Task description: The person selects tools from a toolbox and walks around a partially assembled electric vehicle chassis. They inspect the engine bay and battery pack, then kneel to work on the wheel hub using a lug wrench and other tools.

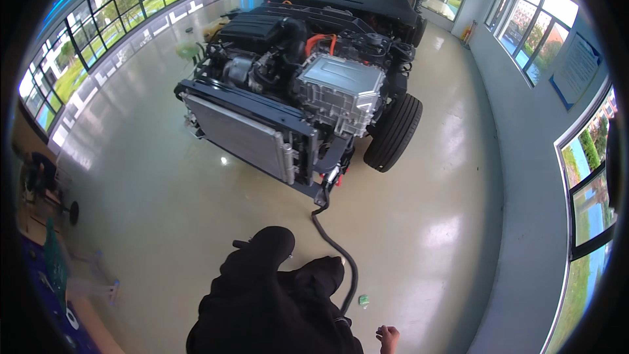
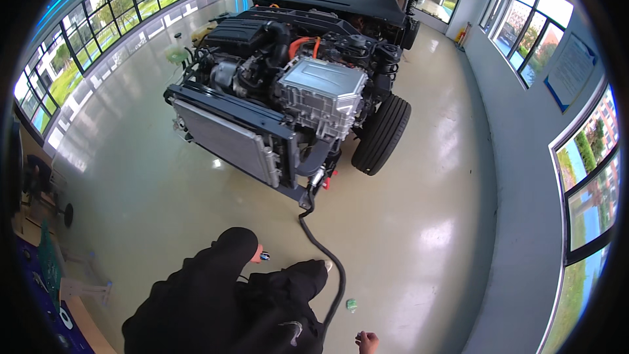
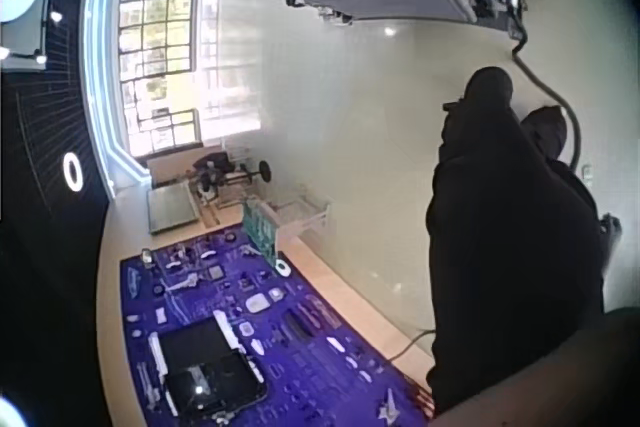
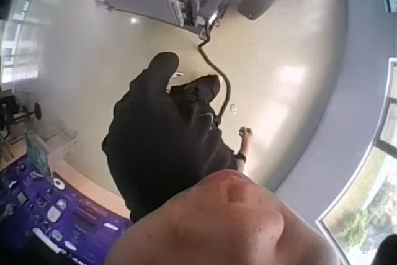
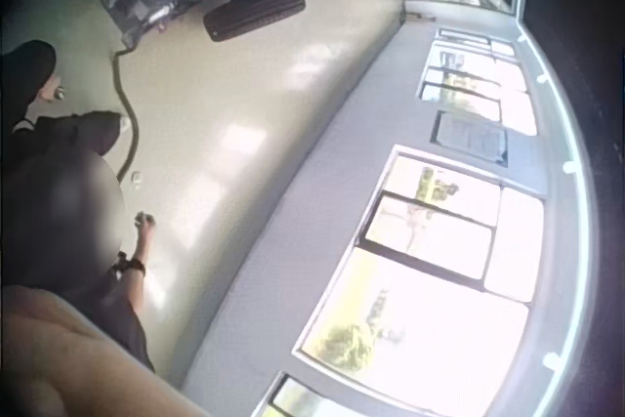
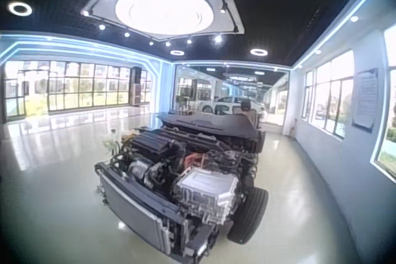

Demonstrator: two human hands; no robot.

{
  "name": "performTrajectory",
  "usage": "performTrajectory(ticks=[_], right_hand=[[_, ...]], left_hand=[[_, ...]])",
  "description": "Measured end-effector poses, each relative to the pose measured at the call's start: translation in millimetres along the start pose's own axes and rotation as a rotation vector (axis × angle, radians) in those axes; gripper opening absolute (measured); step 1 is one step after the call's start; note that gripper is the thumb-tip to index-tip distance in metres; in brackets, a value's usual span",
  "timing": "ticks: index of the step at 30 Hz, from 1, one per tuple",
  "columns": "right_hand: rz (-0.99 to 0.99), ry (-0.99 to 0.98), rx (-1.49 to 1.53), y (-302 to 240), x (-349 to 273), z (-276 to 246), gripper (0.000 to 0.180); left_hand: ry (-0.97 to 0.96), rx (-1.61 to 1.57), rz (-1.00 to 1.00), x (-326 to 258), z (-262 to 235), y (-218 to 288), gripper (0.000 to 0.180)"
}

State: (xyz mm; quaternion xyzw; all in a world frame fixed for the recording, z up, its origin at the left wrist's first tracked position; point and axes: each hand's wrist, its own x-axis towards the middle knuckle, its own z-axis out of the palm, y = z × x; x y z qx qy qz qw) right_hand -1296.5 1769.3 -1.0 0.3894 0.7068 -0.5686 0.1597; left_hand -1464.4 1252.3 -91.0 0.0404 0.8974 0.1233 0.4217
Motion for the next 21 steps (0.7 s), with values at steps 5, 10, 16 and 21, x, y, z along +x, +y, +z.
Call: performTrajectory(ticks=[5,10,16,21], right_hand=[[-0.078,-0.068,-0.117,-63.0,139.2,-84.2,0.019],[0.069,-0.086,-0.165,-138.3,203.2,-140.7,0.028],[0.125,-0.008,-0.199,-142.7,331.2,-219.8,0.025],[0.094,-0.053,-0.298,-180.7,502.6,-287.6,0.022]], left_hand=[[0.006,0.127,0.016,36.0,-170.1,206.0,0.034],[0.082,0.006,0.139,136.6,-273.3,342.4,0.040],[0.007,0.013,0.195,273.4,-381.9,474.4,0.036],[-0.022,-0.002,0.067,362.8,-424.3,511.4,0.039]])
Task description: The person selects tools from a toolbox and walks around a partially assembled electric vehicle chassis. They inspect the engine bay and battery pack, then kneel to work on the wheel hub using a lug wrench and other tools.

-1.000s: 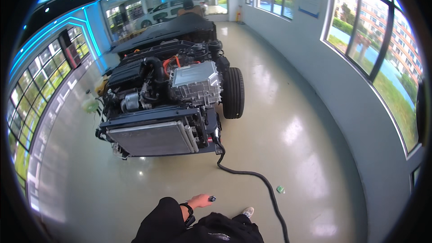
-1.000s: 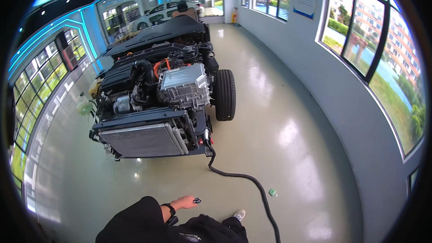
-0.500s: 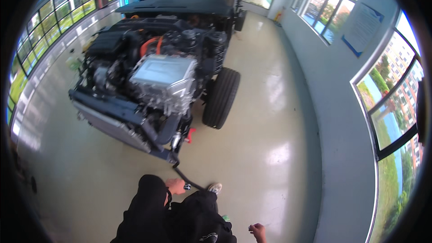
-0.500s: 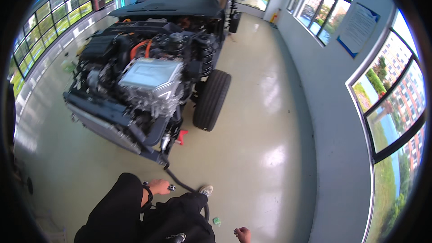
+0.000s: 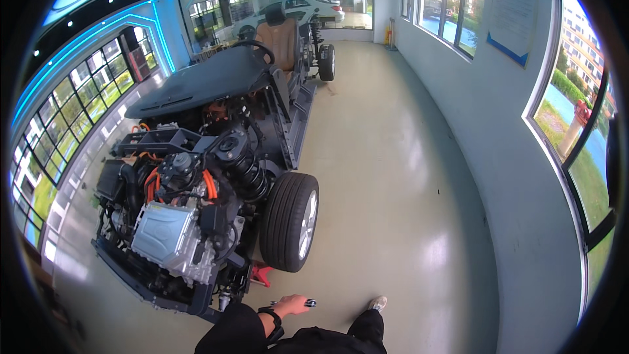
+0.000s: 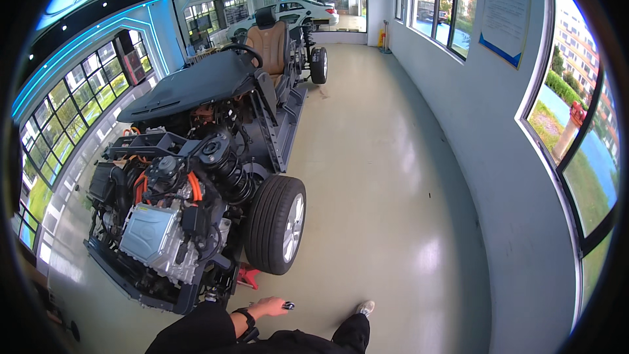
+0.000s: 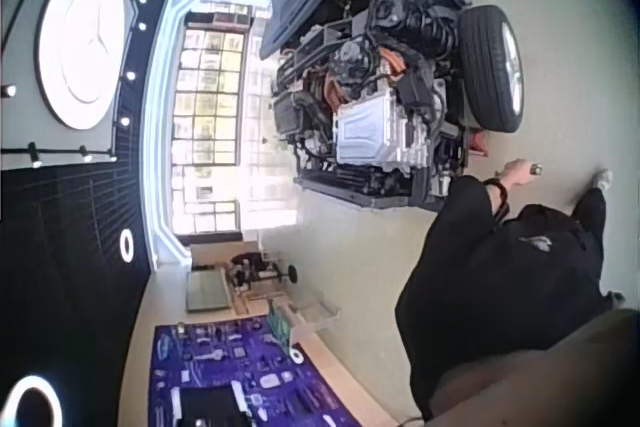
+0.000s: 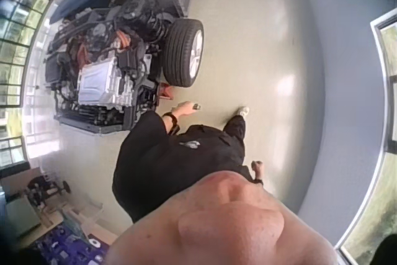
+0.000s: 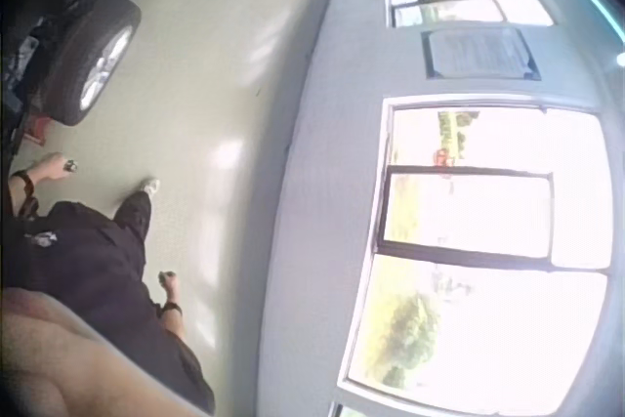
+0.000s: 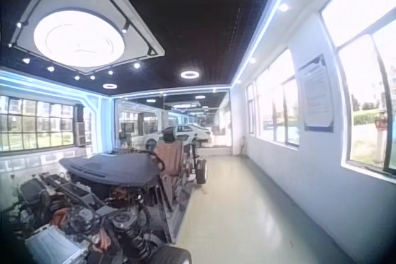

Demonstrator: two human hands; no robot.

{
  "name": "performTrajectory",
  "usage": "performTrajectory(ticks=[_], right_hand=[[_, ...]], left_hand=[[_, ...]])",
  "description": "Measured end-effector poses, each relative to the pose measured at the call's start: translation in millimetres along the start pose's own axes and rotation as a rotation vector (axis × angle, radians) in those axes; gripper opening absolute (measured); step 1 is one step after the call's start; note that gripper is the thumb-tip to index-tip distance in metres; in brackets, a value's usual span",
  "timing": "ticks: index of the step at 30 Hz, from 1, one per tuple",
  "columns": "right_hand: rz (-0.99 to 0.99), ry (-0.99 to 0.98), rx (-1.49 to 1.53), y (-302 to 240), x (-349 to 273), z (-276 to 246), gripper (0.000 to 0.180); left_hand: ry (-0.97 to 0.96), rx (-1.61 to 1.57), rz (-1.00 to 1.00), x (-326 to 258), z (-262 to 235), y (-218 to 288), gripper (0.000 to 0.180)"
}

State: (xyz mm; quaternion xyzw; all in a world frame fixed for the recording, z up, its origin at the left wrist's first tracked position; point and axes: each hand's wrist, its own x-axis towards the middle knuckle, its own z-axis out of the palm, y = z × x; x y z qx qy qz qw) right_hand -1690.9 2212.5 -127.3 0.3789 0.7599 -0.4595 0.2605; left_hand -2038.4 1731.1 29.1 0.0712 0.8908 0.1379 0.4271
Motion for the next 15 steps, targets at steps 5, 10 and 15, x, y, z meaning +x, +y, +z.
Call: performTrajectory(ticks=[5,10,15], right_hand=[[-0.114,0.049,-0.147,-103.5,195.7,-115.0,0.022],[-0.223,0.058,-0.138,-384.3,273.4,-210.3,0.018],[-0.448,0.063,-0.310,-563.0,373.5,-249.1,0.031]], left_hand=[[0.146,-0.274,-0.311,61.4,21.8,-19.4,0.043],[0.066,-0.647,-0.505,81.8,-6.3,20.6,0.043],[0.020,-0.808,-0.549,199.5,-50.5,35.5,0.045]])
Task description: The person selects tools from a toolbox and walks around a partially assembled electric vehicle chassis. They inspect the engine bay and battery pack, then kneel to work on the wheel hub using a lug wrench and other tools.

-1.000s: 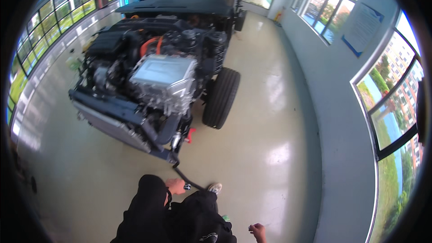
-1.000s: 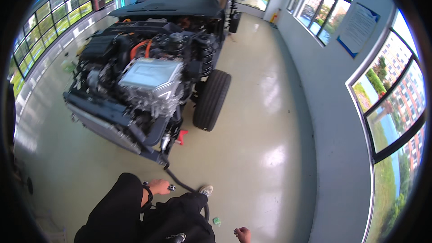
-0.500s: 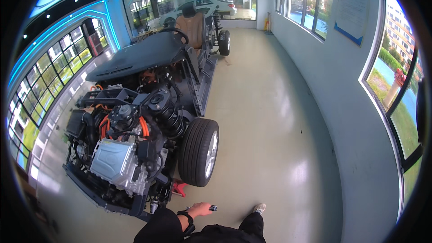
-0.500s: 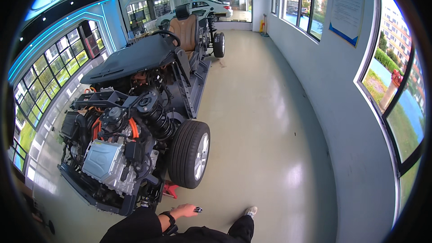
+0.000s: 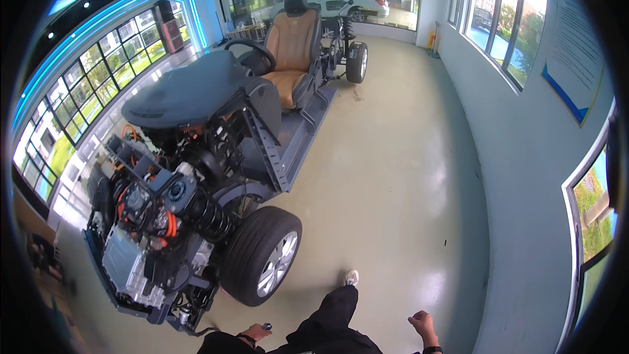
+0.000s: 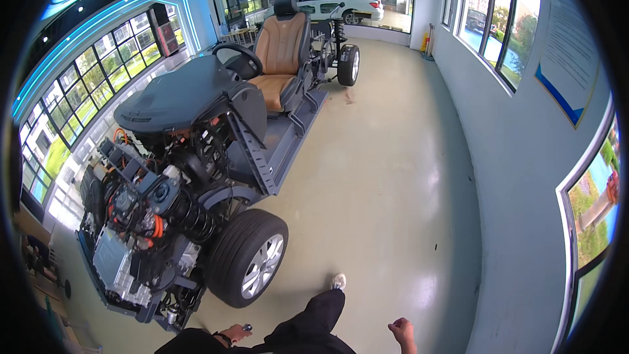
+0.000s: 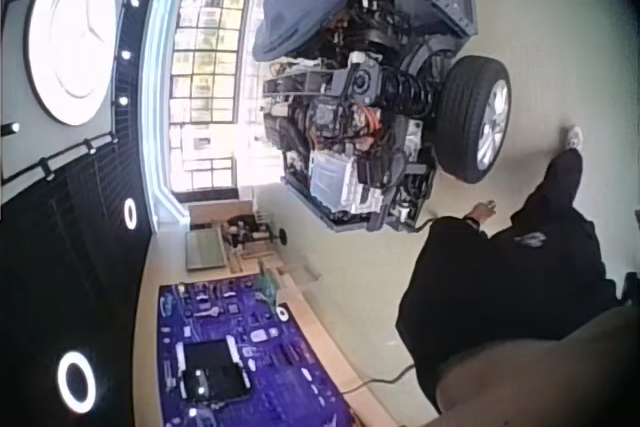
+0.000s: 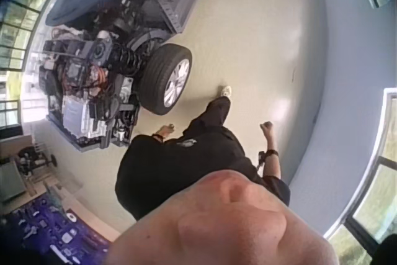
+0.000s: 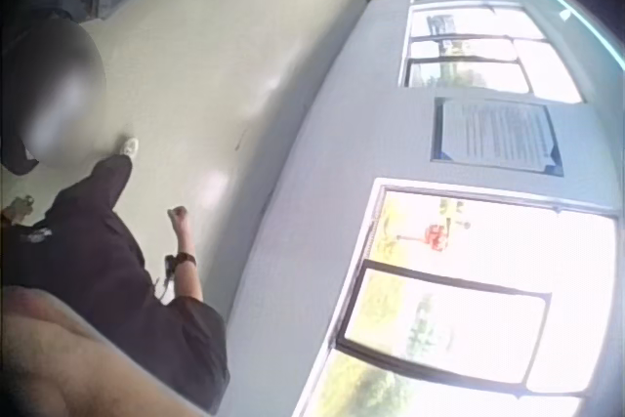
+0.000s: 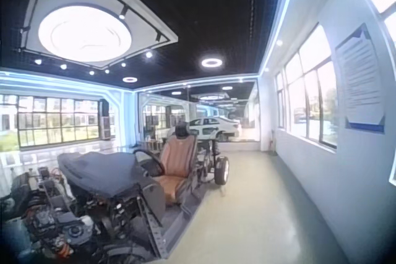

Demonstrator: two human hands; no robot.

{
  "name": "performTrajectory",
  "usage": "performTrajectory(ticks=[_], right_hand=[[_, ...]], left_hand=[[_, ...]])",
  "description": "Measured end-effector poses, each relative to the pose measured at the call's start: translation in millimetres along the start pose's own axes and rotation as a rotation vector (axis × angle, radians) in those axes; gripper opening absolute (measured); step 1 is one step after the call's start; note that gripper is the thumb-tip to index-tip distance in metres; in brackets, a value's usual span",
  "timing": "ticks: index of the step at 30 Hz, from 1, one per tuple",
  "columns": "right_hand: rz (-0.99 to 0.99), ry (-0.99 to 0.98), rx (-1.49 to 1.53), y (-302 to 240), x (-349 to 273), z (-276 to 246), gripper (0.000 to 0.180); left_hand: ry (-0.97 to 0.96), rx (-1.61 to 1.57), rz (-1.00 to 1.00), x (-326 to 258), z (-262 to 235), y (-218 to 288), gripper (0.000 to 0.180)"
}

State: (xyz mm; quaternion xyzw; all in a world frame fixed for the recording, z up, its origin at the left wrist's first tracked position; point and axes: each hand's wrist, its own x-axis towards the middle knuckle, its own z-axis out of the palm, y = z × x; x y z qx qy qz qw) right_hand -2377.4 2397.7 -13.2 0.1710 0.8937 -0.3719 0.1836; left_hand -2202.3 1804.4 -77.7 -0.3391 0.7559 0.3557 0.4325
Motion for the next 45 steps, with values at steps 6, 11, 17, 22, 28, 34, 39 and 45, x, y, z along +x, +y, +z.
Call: performTrajectory(ticks=[6,11,17,22,28,34,39,45], right_hand=[[0.098,-0.202,-0.007,-51.2,130.9,-50.2,0.025],[0.248,-0.276,0.046,-56.5,233.7,-95.3,0.022],[0.235,-0.292,0.000,-86.4,391.7,-162.3,0.020],[0.226,-0.318,0.114,-142.8,553.7,-199.7,0.020],[0.019,-0.366,-0.071,-286.4,744.0,-257.3,0.022],[-0.216,-0.351,-0.224,-393.0,931.5,-278.9,0.026],[-0.050,-0.353,-0.158,-420.1,1050.7,-311.2,0.024],[0.219,-0.365,0.031,-440.4,1158.6,-360.6,0.017]], left_hand=[[-0.053,0.023,0.137,64.9,-56.5,256.9,0.052],[-0.065,0.272,0.432,108.5,-132.9,520.4,0.067],[0.008,0.426,0.521,145.1,-186.8,751.5,0.068],[0.042,0.349,0.436,219.2,-212.0,796.0,0.068],[0.062,0.069,0.134,278.1,-211.4,765.7,0.055],[-0.032,-0.249,-0.052,332.1,-227.9,823.0,0.039],[-0.008,-0.513,-0.005,388.0,-313.7,1022.7,0.034],[0.161,0.205,0.284,508.5,-428.2,1308.3,0.047]])
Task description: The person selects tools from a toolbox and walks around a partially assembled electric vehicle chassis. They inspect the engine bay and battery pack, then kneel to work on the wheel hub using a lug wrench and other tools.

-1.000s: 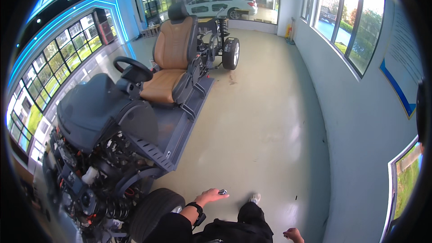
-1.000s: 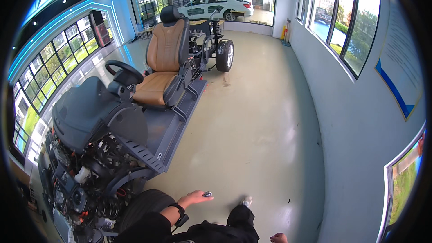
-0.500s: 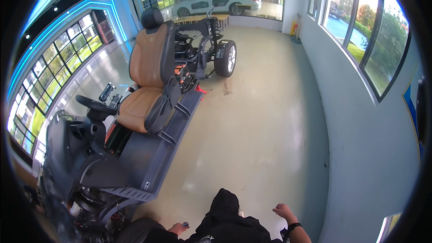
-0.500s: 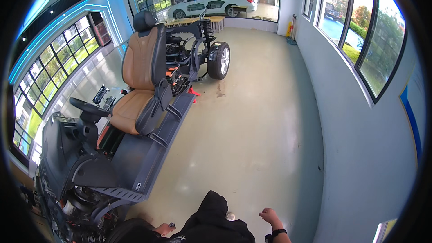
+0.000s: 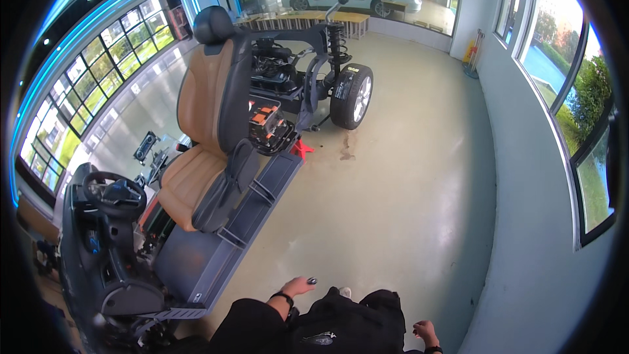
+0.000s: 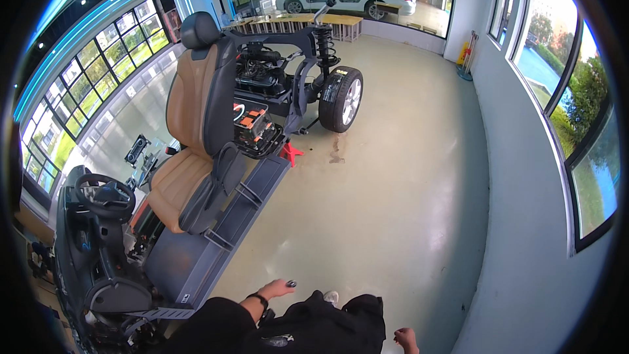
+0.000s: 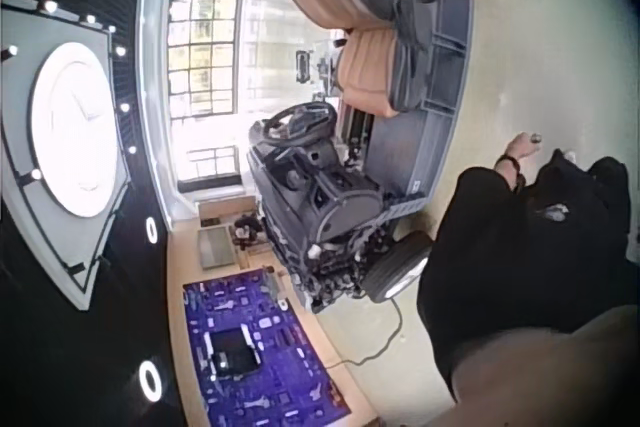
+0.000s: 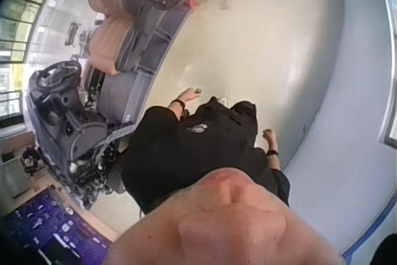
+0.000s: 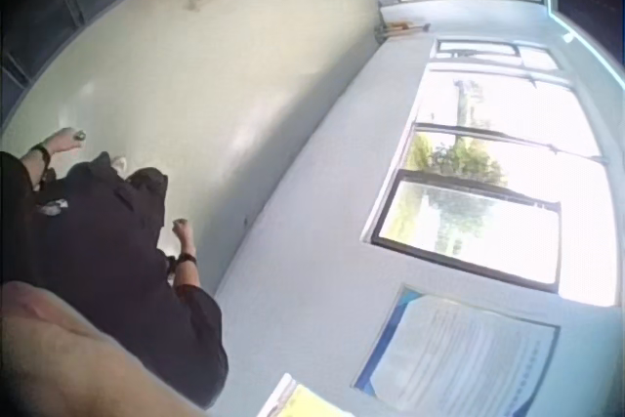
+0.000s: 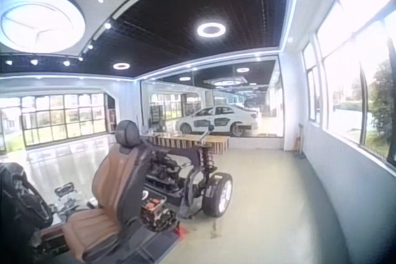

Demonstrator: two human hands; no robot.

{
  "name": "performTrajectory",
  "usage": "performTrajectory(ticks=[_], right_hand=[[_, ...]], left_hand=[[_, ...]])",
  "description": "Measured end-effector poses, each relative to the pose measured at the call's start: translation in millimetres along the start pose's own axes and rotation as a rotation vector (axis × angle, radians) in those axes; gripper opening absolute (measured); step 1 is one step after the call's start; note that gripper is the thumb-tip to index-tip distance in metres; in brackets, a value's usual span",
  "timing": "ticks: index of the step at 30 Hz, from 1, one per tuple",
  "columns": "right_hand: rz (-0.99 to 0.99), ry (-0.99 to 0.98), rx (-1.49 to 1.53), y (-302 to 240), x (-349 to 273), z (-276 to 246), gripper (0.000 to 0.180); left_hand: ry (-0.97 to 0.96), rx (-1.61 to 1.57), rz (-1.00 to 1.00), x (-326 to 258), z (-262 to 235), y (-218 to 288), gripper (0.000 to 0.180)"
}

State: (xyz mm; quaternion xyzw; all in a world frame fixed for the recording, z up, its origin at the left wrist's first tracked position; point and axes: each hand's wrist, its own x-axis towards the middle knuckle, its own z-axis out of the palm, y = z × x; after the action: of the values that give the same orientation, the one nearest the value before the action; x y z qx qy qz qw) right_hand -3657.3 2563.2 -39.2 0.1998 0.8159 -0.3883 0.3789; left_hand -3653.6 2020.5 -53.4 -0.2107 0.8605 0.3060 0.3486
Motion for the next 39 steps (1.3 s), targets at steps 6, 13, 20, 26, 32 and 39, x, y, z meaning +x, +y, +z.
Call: performTrajectory(ticks=[6,13,20,26,32,39], right_hand=[[0.193,-0.042,0.132,-79.7,110.3,-91.5,0.019],[0.108,-0.124,-0.012,-237.2,258.4,-231.0,0.024],[-0.255,-0.115,-0.234,-462.8,407.8,-346.0,0.027],[-0.184,-0.188,-0.425,-630.3,542.8,-395.1,0.025],[-0.291,-0.294,-0.557,-791.4,622.6,-452.9,0.024],[-0.406,-0.388,-0.681,-915.4,769.8,-515.8,0.019]], left_hand=[[-0.112,0.328,0.278,140.3,-131.1,236.8,0.038],[-0.031,0.079,0.150,261.4,-185.7,309.3,0.041],[0.093,-0.479,-0.318,346.2,-153.6,262.0,0.040],[0.161,-0.746,-0.492,445.6,-171.5,291.4,0.040],[0.186,-0.498,-0.247,586.0,-342.7,445.7,0.039],[0.264,-0.405,0.023,735.7,-524.8,627.6,0.034]])
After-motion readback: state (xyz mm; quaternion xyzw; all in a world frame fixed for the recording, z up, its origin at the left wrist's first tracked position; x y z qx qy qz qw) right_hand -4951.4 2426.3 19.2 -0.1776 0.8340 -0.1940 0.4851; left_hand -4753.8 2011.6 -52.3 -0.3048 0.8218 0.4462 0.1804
